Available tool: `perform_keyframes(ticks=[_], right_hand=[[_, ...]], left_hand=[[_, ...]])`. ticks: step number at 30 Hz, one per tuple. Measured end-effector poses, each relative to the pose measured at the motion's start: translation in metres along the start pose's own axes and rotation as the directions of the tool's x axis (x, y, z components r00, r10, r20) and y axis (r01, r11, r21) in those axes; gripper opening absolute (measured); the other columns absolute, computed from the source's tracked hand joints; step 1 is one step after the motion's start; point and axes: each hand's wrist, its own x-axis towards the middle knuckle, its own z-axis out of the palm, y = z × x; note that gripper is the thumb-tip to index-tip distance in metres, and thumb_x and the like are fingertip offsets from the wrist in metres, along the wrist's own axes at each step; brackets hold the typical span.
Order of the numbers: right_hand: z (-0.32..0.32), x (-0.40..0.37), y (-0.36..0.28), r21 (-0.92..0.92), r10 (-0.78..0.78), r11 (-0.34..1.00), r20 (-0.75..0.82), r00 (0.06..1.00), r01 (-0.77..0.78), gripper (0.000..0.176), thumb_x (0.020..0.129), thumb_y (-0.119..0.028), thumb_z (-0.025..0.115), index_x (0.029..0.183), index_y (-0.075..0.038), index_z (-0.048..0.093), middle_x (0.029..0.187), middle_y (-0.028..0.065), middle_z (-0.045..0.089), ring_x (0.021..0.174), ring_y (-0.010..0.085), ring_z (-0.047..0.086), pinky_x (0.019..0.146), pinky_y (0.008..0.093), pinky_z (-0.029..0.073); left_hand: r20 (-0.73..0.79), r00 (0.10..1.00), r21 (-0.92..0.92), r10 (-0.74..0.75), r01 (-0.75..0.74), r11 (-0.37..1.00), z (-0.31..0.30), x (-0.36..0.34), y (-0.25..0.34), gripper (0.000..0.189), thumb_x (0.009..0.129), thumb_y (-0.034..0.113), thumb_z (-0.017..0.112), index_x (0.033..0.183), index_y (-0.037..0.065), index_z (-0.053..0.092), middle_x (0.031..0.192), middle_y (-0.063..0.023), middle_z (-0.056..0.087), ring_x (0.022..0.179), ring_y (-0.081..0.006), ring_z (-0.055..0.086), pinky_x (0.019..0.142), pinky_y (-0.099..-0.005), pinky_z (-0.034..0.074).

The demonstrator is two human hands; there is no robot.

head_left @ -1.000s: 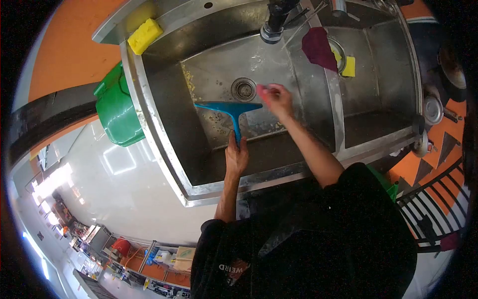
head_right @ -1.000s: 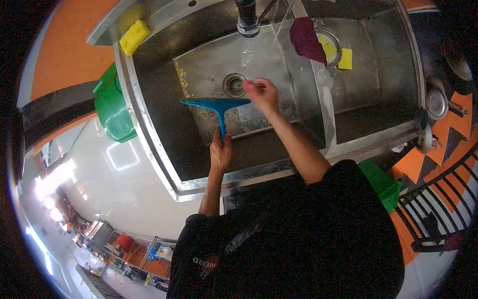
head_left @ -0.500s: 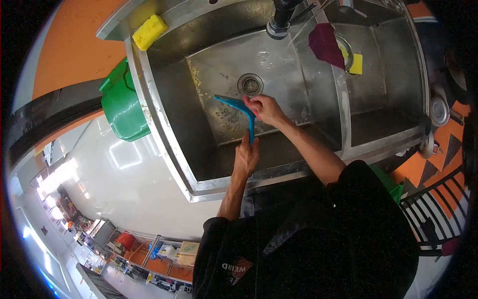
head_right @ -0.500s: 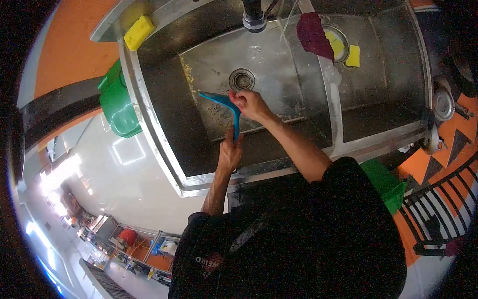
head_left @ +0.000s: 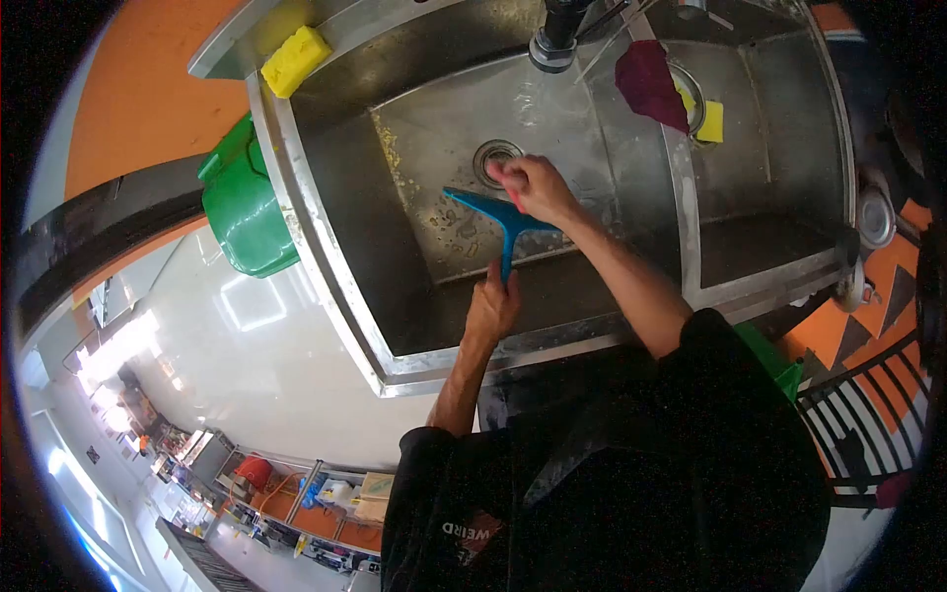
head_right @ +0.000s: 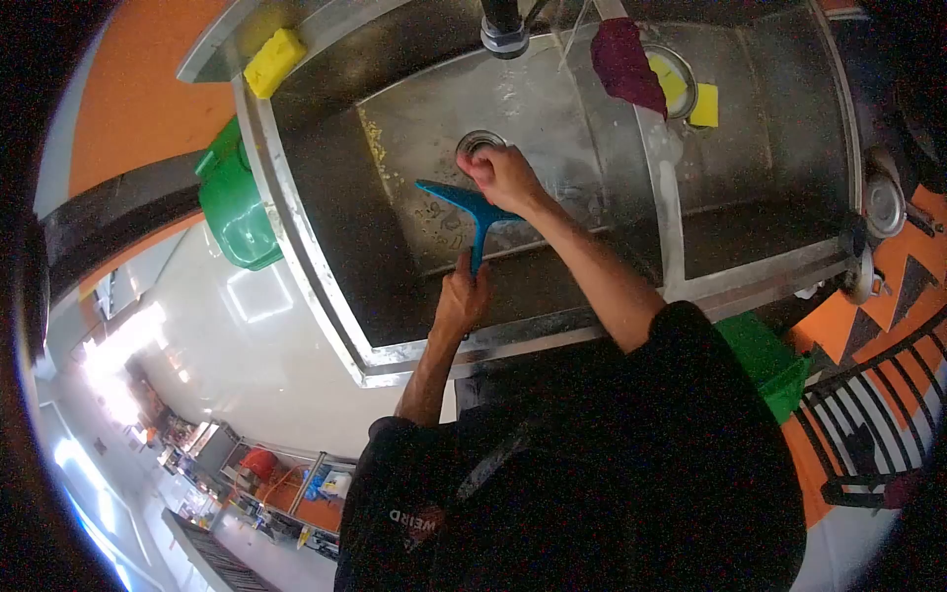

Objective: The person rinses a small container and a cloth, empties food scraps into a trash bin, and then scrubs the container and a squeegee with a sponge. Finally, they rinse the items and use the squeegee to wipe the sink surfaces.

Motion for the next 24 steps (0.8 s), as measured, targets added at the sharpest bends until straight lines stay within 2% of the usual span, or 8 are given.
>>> perform_keyframes(ticks=[3, 5, 7, 11, 14, 16, 19, 24], right_hand=[[0.022, -0.018, 0.052, 0.025, -0.248, 0.967, -0.117, 0.962, 0.252, 0.011, 0.083, -0.005, 0.056, 0.074, 0.002, 0.056, 0.077, 0.0152, 0.063, 0.072, 0.0223, 0.063, 0.062, 0.0317, 0.047], [0.037, -0.018, 0.047, 0.032, -0.241, 0.967, -0.223, 0.945, 0.254, 0.009, 0.083, -0.005, 0.056, 0.077, 0.002, 0.057, 0.081, 0.0169, 0.064, 0.076, 0.0224, 0.063, 0.065, 0.0314, 0.047], [0.048, -0.006, 0.037, 0.066, -0.178, 0.976, -0.312, 0.933, 0.209, 0.009, 0.082, -0.008, 0.058, 0.079, 0.000, 0.059, 0.083, 0.0168, 0.064, 0.078, 0.0231, 0.063, 0.066, 0.0332, 0.047], [0.060, 0.036, 0.014, 0.081, -0.093, 0.990, -0.235, 0.968, 0.115, 0.009, 0.080, -0.011, 0.059, 0.081, -0.002, 0.061, 0.083, 0.0165, 0.064, 0.078, 0.0270, 0.063, 0.067, 0.0360, 0.047], [0.063, 0.053, 0.012, 0.001, -0.231, 0.972, -0.175, 0.957, 0.235, 0.010, 0.082, -0.010, 0.062, 0.086, -0.001, 0.060, 0.082, 0.0125, 0.065, 0.076, 0.0206, 0.064, 0.067, 0.0326, 0.048], [0.059, 0.053, 0.007, -0.177, -0.439, 0.894, -0.173, 0.882, 0.411, 0.007, 0.074, -0.009, 0.064, 0.075, -0.004, 0.059, 0.081, 0.0145, 0.064, 0.076, 0.0298, 0.063, 0.064, 0.0400, 0.047], [0.047, 0.037, 0.012, -0.241, -0.525, 0.843, -0.180, 0.832, 0.480, 0.008, 0.073, -0.007, 0.065, 0.073, -0.004, 0.057, 0.079, 0.0135, 0.063, 0.072, 0.0280, 0.063, 0.061, 0.0394, 0.047], [0.032, -0.026, 0.069, -0.120, -0.417, 0.908, -0.159, 0.895, 0.402, 0.010, 0.076, -0.009, 0.067, 0.077, -0.005, 0.058, 0.080, 0.0124, 0.064, 0.070, 0.0273, 0.064, 0.062, 0.0365, 0.049]], left_hand=[[-0.037, 0.993, 0.085, 0.114, -0.111, 0.990, 0.005, -0.001, -0.005, 0.040, 0.090, 0.016, 0.049, 0.124, -0.004, 0.042, 0.072, -0.0323, 0.058, 0.070, -0.0483, 0.060, 0.054, -0.0532, 0.045], [0.014, 0.997, 0.298, 0.070, -0.071, 0.952, 0.008, -0.006, -0.001, 0.043, 0.090, 0.019, 0.050, 0.125, -0.004, 0.041, 0.076, -0.0308, 0.060, 0.067, -0.0479, 0.060, 0.055, -0.0534, 0.048], [-0.001, 0.992, 0.312, 0.126, -0.120, 0.943, 0.012, -0.008, -0.009, 0.044, 0.090, 0.019, 0.050, 0.126, -0.005, 0.040, 0.077, -0.0305, 0.061, 0.067, -0.0475, 0.061, 0.056, -0.0534, 0.049], [0.030, 0.990, 0.343, 0.135, -0.138, 0.929, 0.010, -0.007, -0.003, 0.048, 0.090, 0.019, 0.048, 0.130, -0.006, 0.037, 0.080, -0.0299, 0.062, 0.068, -0.0461, 0.062, 0.058, -0.0530, 0.051], [0.025, 0.990, 0.358, 0.140, -0.139, 0.923, 0.010, -0.010, 0.004, 0.049, 0.090, 0.018, 0.048, 0.131, -0.006, 0.036, 0.082, -0.0303, 0.061, 0.070, -0.0458, 0.063, 0.059, -0.0534, 0.051], [0.049, 0.992, 0.374, 0.119, -0.128, 0.918, 0.010, -0.009, 0.004, 0.049, 0.090, 0.018, 0.048, 0.131, -0.006, 0.036, 0.083, -0.0307, 0.061, 0.070, -0.0459, 0.063, 0.059, -0.0534, 0.051], [0.079, 0.993, 0.406, 0.092, -0.116, 0.906, 0.011, -0.009, -0.001, 0.048, 0.090, 0.019, 0.048, 0.130, -0.006, 0.037, 0.085, -0.0308, 0.061, 0.072, -0.0459, 0.062, 0.059, -0.0533, 0.051], [0.027, 0.999, 0.391, 0.032, -0.040, 0.919, 0.003, -0.010, 0.005, 0.047, 0.091, 0.020, 0.047, 0.129, -0.005, 0.038, 0.085, -0.0294, 0.061, 0.072, -0.0462, 0.062, 0.060, -0.0530, 0.051]])
